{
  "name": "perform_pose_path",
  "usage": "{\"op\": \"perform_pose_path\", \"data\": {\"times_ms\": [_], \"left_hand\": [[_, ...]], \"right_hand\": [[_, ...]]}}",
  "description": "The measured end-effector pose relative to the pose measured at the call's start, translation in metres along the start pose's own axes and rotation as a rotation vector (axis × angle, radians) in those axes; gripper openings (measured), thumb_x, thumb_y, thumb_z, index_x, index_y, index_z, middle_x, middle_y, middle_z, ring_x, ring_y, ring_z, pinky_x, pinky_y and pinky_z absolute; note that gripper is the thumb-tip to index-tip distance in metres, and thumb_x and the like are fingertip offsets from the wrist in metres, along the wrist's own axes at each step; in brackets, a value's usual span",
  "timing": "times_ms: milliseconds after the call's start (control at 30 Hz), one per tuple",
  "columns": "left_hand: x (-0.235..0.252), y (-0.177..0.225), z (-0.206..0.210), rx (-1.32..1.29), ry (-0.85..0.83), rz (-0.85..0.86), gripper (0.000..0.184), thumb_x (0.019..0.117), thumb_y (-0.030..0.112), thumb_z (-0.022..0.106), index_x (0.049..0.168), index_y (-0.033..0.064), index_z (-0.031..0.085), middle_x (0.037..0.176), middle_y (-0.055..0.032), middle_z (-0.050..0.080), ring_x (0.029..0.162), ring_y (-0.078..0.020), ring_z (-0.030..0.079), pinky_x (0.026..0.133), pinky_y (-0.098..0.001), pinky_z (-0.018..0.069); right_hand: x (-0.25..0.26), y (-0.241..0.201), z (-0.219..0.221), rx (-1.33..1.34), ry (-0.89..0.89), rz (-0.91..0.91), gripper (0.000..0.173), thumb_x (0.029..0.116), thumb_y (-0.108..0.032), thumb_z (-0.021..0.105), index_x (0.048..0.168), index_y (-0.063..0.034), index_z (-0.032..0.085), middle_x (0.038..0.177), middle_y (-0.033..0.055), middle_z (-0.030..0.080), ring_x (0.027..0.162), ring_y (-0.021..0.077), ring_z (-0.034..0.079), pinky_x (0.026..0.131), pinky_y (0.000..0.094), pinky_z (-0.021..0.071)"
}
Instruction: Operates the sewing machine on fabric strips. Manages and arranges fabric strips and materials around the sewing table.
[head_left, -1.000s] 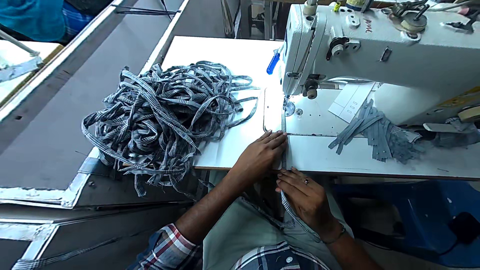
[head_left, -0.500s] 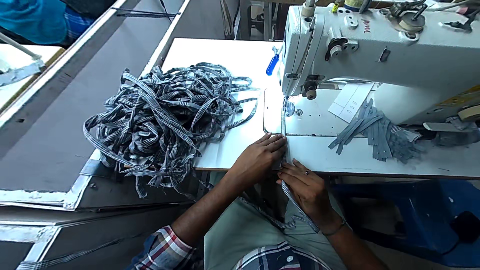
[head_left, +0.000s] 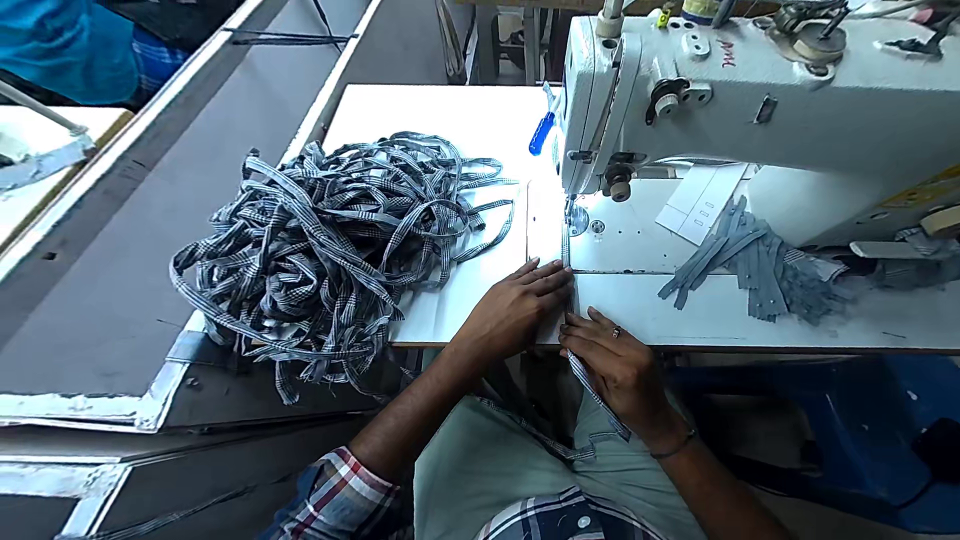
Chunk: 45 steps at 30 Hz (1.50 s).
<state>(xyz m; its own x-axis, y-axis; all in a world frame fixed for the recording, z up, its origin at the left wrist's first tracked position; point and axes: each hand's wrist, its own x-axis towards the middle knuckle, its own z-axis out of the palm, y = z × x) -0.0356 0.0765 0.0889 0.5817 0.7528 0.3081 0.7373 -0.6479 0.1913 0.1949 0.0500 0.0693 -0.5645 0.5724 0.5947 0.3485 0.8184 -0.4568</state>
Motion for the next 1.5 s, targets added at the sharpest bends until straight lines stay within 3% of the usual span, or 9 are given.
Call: {"op": "perform_pose_path", "data": {"times_ms": [800,1367,1500], "left_hand": [[0.003,0.0,-0.004,-0.009,0.007,-0.013,0.04,0.0992,-0.001,0.047,0.132,0.0061,0.069,0.146,-0.008,0.062,0.143,-0.0245,0.051,0.123,-0.0453,0.0368],[0.017,-0.014,-0.005,0.028,-0.016,-0.026,0.041,0.0999,0.001,0.045,0.134,0.007,0.068,0.146,-0.008,0.061,0.144,-0.0256,0.049,0.123,-0.0447,0.0354],[0.019,-0.012,-0.007,-0.008,-0.023,0.028,0.04,0.0972,0.0,0.049,0.129,0.0093,0.071,0.144,-0.0065,0.063,0.143,-0.0263,0.05,0.123,-0.0457,0.0363]], "right_hand": [[-0.018,-0.01,-0.001,0.115,0.015,0.003,0.02,0.1007,-0.008,0.06,0.106,-0.0065,0.079,0.119,0.0061,0.075,0.128,0.021,0.064,0.117,0.0455,0.0481],[0.019,0.013,0.0,0.018,-0.054,0.009,0.022,0.1003,-0.007,0.058,0.11,-0.0061,0.078,0.12,0.0074,0.075,0.125,0.0199,0.066,0.117,0.0429,0.0469],[0.026,0.018,0.002,-0.007,-0.042,0.019,0.024,0.0998,-0.006,0.056,0.107,-0.0068,0.079,0.115,0.0078,0.076,0.12,0.0203,0.069,0.115,0.043,0.0484]]}}
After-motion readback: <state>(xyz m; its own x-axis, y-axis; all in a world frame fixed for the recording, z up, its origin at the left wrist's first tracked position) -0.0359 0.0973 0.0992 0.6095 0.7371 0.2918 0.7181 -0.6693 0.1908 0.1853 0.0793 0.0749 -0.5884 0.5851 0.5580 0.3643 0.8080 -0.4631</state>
